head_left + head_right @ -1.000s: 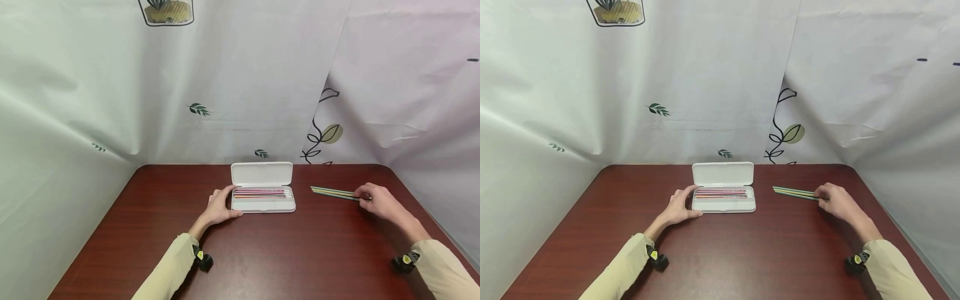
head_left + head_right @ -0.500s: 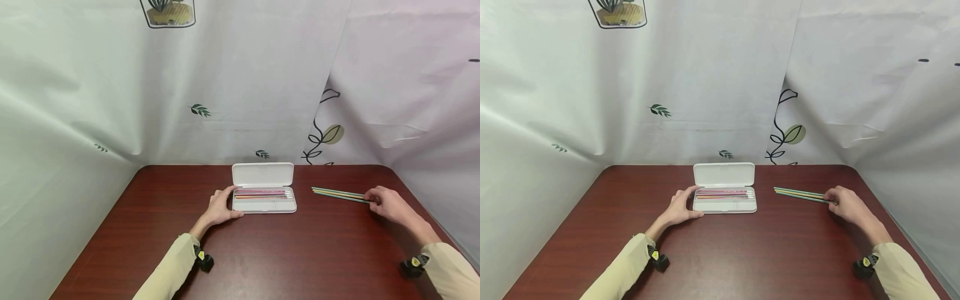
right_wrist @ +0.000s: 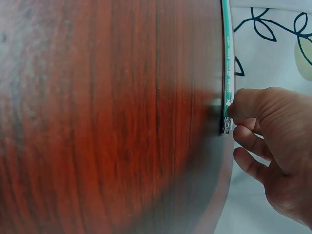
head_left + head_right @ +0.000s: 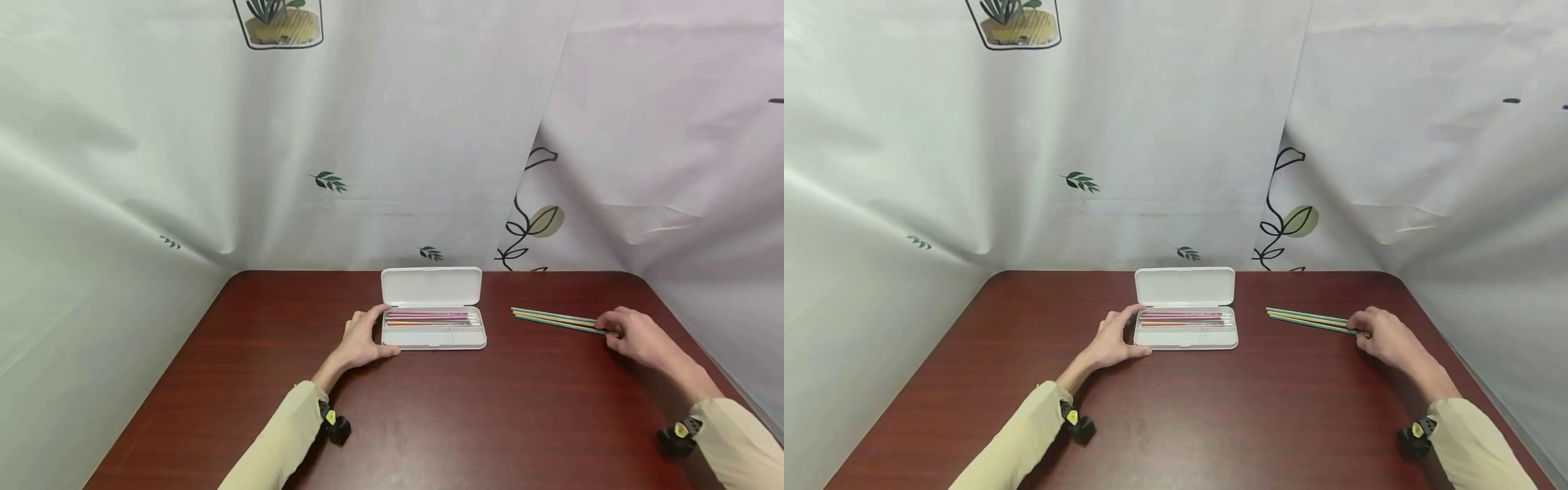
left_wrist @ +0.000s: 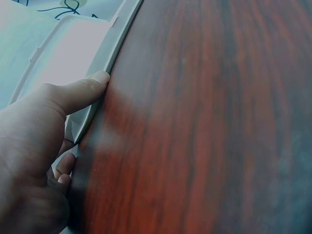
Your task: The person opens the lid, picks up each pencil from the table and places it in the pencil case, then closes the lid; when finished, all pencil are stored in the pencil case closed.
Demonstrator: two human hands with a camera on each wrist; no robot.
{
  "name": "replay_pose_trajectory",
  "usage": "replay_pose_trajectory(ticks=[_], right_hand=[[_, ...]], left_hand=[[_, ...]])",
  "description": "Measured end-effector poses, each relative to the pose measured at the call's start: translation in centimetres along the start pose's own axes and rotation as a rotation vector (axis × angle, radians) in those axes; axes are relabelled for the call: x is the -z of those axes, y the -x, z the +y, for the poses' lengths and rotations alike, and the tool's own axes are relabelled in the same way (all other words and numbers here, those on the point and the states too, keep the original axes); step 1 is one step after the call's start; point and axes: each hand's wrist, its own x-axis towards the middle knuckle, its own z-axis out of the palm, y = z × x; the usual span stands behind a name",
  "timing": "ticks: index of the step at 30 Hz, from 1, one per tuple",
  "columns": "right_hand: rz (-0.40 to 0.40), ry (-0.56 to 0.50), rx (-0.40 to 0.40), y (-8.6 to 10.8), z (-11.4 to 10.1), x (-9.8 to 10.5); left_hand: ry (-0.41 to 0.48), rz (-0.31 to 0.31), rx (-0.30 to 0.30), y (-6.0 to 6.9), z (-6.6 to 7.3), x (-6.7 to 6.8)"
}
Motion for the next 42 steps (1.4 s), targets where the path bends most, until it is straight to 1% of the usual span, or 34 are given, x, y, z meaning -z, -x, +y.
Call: replay_pose_trajectory(ticks=[3, 8, 17, 23, 26, 30, 32, 39, 42], right_hand=[[0.003, -0.001, 0.019, -0.15, 0.00, 0.01], [-0.018, -0.004, 0.032, -0.31, -0.13, 0.04], [-0.066, 0.003, 0.008, -0.41, -0.18, -0.18], [-0.060, -0.005, 0.048, -0.47, -0.12, -0.27], [-0.081, -0.010, 0.038, -0.52, -0.11, -0.19], [-0.125, -0.024, -0.004, -0.46, -0.13, -0.12], [-0.129, -0.026, -0.010, -0.40, -0.15, -0.13], [-0.060, -0.022, 0.040, -0.30, -0.15, -0.32], [-0.054, -0.022, 0.044, -0.40, -0.39, -0.30]], left_hand=[[-0.001, 0.003, 0.000, -0.07, 0.03, 0.02], [0.003, 0.004, -0.003, -0.09, 0.13, 0.06], [0.000, 0.001, -0.005, -0.13, 0.09, 0.03], [0.005, 0.003, 0.001, -0.13, 0.14, 0.06], [0.004, 0.002, 0.001, -0.11, 0.12, 0.05], [0.009, -0.001, 0.002, -0.05, 0.09, 0.00], [0.012, -0.004, 0.004, 0.00, 0.08, -0.01], [0.011, -0.002, 0.009, 0.06, 0.11, 0.01], [0.010, -0.002, 0.010, 0.09, 0.17, 0.04]])
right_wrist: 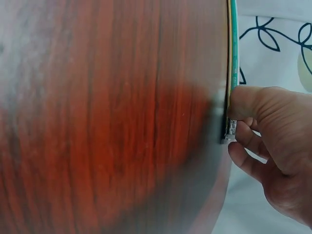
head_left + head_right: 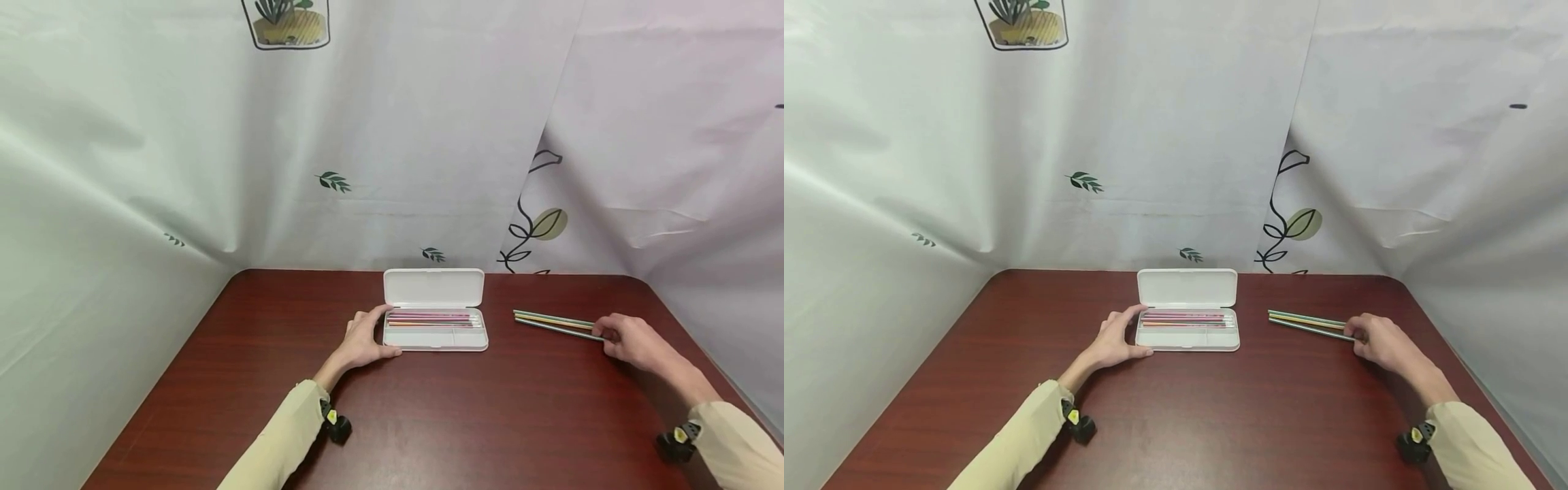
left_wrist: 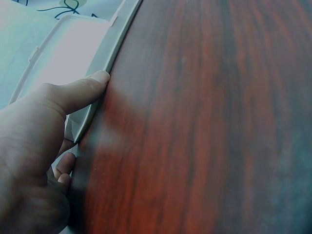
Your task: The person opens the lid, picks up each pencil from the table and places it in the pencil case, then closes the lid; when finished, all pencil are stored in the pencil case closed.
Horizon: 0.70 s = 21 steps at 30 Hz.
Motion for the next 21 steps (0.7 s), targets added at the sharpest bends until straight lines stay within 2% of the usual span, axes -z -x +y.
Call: replay_pose_trajectory(ticks=[13, 21], right_hand=[[0.091, -0.019, 0.113, -2.0, -2.6, 0.3], [0.093, -0.056, 0.146, -3.7, -4.9, 0.8]], left_hand=[[-0.002, 0.006, -0.001, 0.0, 0.1, 0.1], [0.005, 0.005, 0.011, 0.0, 0.1, 0.0]])
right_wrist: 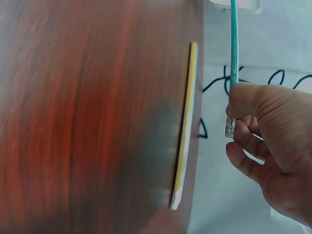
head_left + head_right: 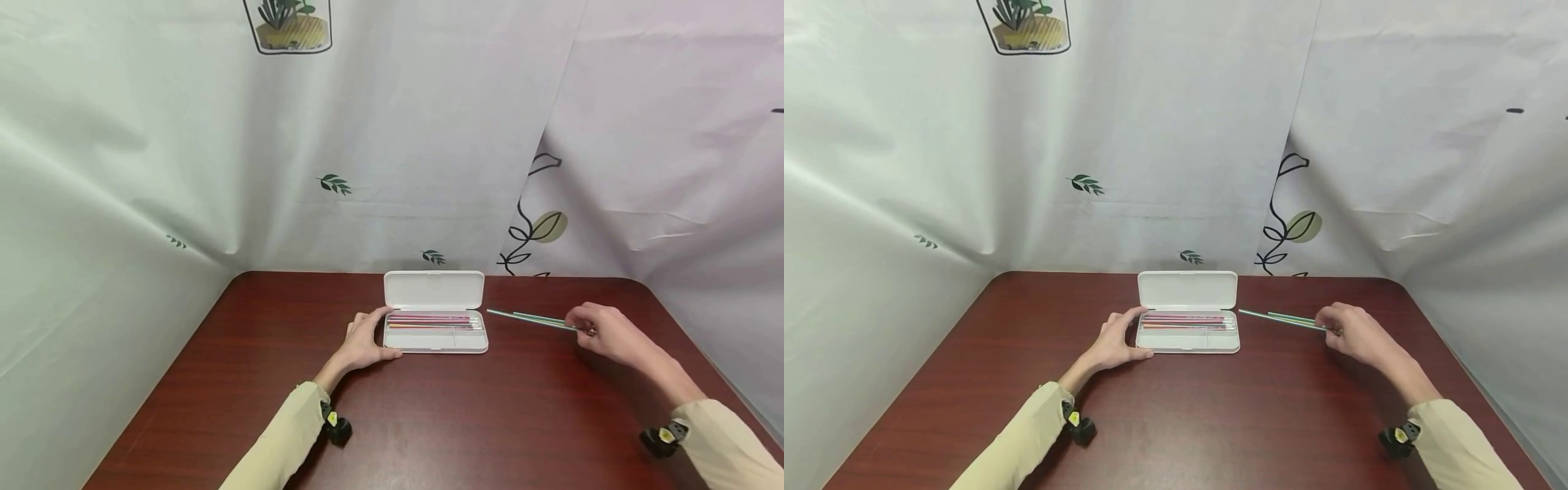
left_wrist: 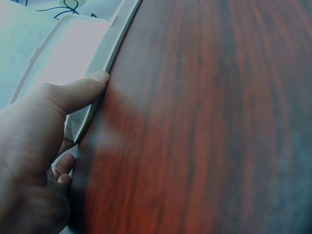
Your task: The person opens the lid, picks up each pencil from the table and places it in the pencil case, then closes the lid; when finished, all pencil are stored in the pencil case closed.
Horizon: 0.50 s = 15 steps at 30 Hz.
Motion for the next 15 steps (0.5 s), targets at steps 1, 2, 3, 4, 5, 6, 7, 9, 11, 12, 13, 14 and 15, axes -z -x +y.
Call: replay_pose_trajectory(ticks=[1, 2, 3, 4, 5, 6, 7, 9, 11, 12, 13, 14, 15], right_hand=[[-0.001, -0.002, 0.003, -0.2, -0.2, 0.0], [-0.003, -0.005, 0.004, -0.4, -0.4, -0.1], [-0.006, -0.009, 0.004, -0.7, -0.6, -0.1], [-0.008, -0.014, 0.005, -0.9, -0.8, -0.2], [-0.011, -0.022, 0.007, -1.2, -1.0, -0.3], [-0.012, -0.031, 0.010, -1.5, -1.2, -0.4], [-0.013, -0.039, 0.014, -1.8, -1.5, -0.5], [-0.012, -0.057, 0.027, -2.4, -2.0, -0.7], [-0.015, -0.077, 0.040, -3.0, -2.4, -1.0], [-0.016, -0.083, 0.045, -3.3, -2.7, -1.1], [-0.018, -0.088, 0.049, -3.5, -2.9, -1.3], [-0.022, -0.092, 0.051, -3.8, -3.1, -1.6], [-0.028, -0.096, 0.051, -4.1, -3.3, -1.8]], left_hand=[[-0.001, -0.001, 0.001, 0.0, 0.0, 0.0], [-0.001, -0.003, 0.004, 0.0, 0.0, 0.0], [-0.001, -0.004, 0.006, 0.0, 0.0, 0.0], [-0.001, -0.005, 0.008, 0.0, 0.0, 0.0], [-0.001, -0.005, 0.008, -0.1, 0.0, 0.0], [-0.002, -0.005, 0.008, -0.1, -0.1, 0.0], [-0.003, -0.004, 0.008, -0.1, -0.1, 0.0], [-0.002, -0.002, 0.005, -0.1, -0.1, 0.0], [-0.001, -0.001, 0.004, -0.1, -0.1, 0.0], [-0.001, -0.001, 0.004, -0.1, -0.1, 0.0], [0.000, -0.001, 0.004, -0.1, -0.1, 0.0], [0.000, -0.001, 0.002, -0.1, -0.1, 0.0], [0.001, -0.001, 0.002, -0.1, -0.1, 0.0]])
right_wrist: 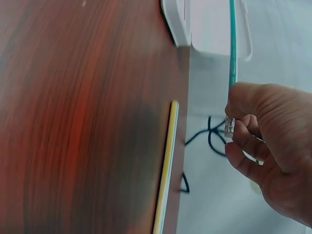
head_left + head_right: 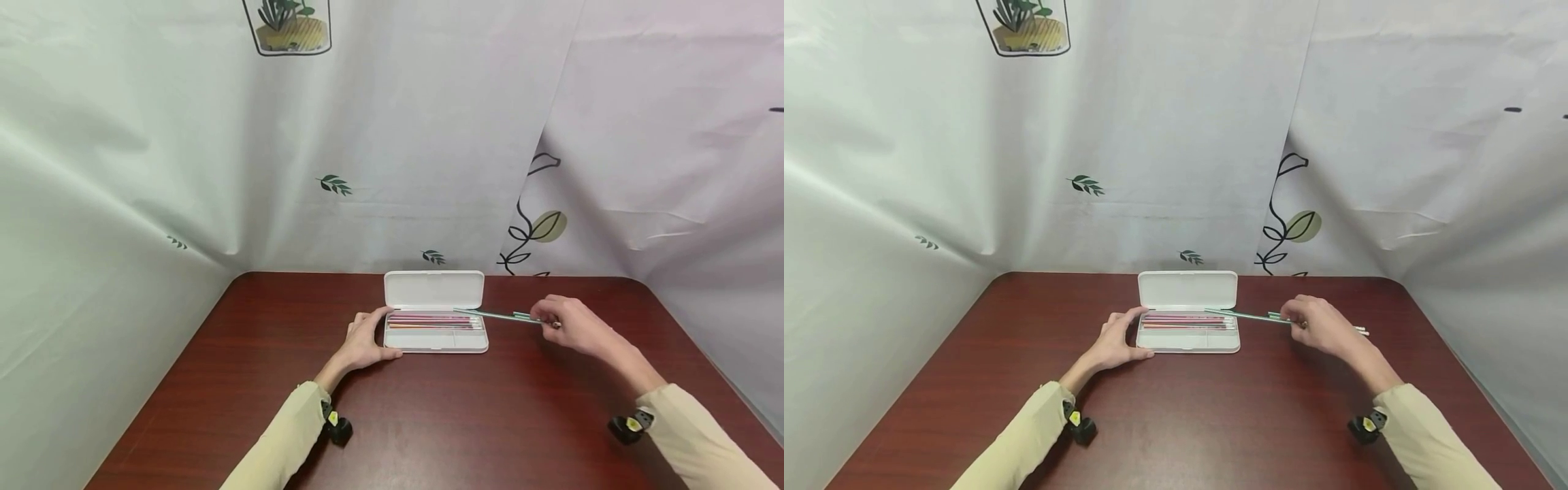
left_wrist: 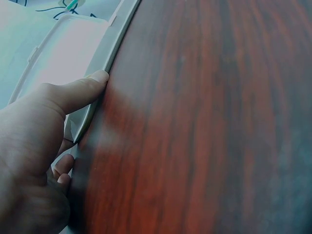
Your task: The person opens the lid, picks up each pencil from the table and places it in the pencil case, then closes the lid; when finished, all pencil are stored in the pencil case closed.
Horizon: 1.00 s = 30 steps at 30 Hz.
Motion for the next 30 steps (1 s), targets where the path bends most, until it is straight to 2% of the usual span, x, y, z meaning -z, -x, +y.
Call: replay_pose_trajectory(ticks=[8, 16, 30], right_hand=[[-0.065, -0.019, -0.031, -2.3, -1.3, -2.3], [-0.102, -0.049, -0.023, -4.4, -2.4, -4.2], [-0.192, -0.067, -0.064, -6.5, -3.8, -6.3]], left_hand=[[0.005, 0.001, 0.001, 0.1, 0.0, 0.1], [-0.005, -0.008, 0.000, 0.0, -0.1, 0.0], [-0.001, 0.003, -0.006, 0.0, -0.1, -0.1]])
